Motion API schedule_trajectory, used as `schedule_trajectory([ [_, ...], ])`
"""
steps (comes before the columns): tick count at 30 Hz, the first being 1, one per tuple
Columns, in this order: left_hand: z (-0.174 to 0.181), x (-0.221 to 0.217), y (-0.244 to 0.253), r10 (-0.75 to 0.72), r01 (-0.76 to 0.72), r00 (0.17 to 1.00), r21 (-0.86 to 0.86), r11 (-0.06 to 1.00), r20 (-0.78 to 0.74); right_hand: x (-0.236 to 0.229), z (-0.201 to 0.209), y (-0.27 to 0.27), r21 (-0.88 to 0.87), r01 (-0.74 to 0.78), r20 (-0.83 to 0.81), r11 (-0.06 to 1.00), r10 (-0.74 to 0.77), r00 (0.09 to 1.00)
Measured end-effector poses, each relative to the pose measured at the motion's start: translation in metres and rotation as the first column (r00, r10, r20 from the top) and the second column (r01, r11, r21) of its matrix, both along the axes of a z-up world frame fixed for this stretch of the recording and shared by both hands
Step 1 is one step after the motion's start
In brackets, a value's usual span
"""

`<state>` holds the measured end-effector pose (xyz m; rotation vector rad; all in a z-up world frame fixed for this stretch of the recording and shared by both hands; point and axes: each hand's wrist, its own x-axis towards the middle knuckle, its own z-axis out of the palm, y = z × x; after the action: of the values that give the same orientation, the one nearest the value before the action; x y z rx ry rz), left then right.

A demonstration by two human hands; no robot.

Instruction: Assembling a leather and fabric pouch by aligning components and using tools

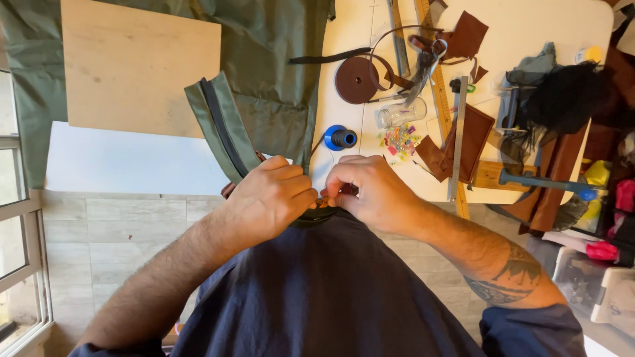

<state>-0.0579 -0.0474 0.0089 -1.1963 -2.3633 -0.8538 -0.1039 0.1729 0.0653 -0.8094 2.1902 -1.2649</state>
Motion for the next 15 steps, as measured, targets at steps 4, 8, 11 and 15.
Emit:
schedule_trajectory([
  [4,0.0,-0.002,-0.006,-0.016,0.015,1.0,0.033,0.999,0.021,-0.001,-0.004,0.0,-0.016,-0.023,-0.053,1.0,0.022,0.998],
  [8,0.013,-0.007,-0.019,-0.033,0.024,0.994,0.089,0.996,0.105,0.005,-0.017,0.024,-0.085,0.044,-0.2,0.995,-0.061,0.978],
  [11,0.01,-0.007,-0.027,-0.042,0.017,0.984,0.142,0.99,0.174,0.023,-0.035,0.028,-0.133,0.077,-0.298,0.988,-0.114,0.948],
  [15,0.007,-0.01,-0.032,-0.093,0.046,0.962,0.183,0.982,0.256,0.044,-0.055,0.016,-0.246,0.09,-0.319,0.965,-0.168,0.933],
])
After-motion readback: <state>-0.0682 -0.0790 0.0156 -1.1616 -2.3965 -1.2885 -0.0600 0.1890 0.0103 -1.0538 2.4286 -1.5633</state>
